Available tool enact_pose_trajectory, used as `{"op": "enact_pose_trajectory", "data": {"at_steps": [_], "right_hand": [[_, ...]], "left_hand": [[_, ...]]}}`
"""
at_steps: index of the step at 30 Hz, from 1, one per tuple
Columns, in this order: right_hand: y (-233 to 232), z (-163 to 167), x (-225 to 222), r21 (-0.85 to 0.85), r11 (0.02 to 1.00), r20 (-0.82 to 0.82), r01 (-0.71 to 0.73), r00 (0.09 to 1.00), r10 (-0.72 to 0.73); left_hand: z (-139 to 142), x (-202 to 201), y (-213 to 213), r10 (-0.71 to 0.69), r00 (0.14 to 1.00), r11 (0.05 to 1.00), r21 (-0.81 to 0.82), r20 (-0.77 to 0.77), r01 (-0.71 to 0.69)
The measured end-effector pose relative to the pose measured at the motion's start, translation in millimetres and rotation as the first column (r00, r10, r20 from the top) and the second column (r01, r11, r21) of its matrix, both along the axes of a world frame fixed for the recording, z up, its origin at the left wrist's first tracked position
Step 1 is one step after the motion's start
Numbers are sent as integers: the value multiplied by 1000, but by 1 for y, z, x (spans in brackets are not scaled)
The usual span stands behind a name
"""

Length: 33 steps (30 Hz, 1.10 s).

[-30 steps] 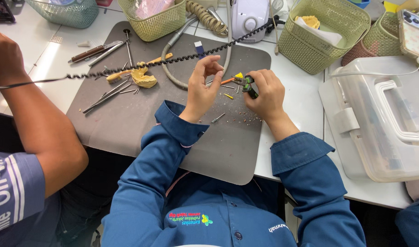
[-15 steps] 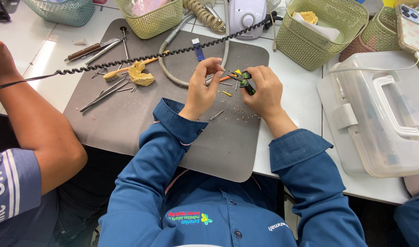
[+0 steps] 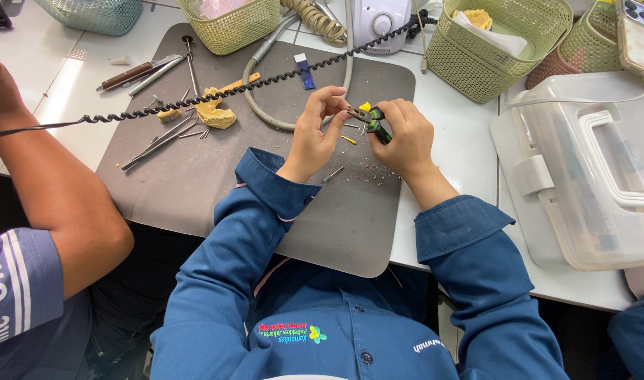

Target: The person assembles small dental components on a workbench using pliers and a rotary tool. They repeatedly pick up tiny metal pins, insert them into a yellow plastic piece, and trim or adjust the assembly with pliers and a rotary handpiece. The workspace contains dental tools, baskets, and a dental model.

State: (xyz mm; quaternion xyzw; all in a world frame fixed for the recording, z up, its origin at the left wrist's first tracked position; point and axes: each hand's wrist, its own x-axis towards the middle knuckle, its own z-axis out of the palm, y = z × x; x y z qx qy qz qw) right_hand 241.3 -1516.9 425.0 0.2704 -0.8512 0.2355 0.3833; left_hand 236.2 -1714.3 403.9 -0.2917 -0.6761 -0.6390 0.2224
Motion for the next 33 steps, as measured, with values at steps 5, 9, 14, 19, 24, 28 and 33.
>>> {"op": "enact_pose_trajectory", "data": {"at_steps": [5, 9, 14, 19, 24, 28, 33], "right_hand": [[1, -4, -1, 10, 1000, -16, 6, 1000, -6], [0, -5, -2, 18, 999, -7, 27, 1000, -27], [-1, -4, -1, 24, 999, 30, 32, 999, -33], [-5, -3, -1, 73, 997, 97, 27, 995, -34], [-14, -1, 1, 131, 990, 85, 61, 994, -73], [-18, 5, 4, 161, 979, 42, 125, 990, -133], [-25, 9, 5, 207, 958, -82, 199, 979, -186]], "left_hand": [[-1, 0, 2, -30, 999, 999, 24, 23, 30], [4, 4, 3, 56, 998, 998, -33, -3, -56], [12, 12, 0, 116, 991, 974, -186, -74, -128], [16, 14, -2, 165, 985, 971, -180, 42, -155], [18, 13, -10, 289, 957, 915, -298, 11, -273], [21, 14, -14, 339, 940, 887, -322, -35, -332], [27, 18, -19, 380, 924, 868, -361, 39, -341]]}}
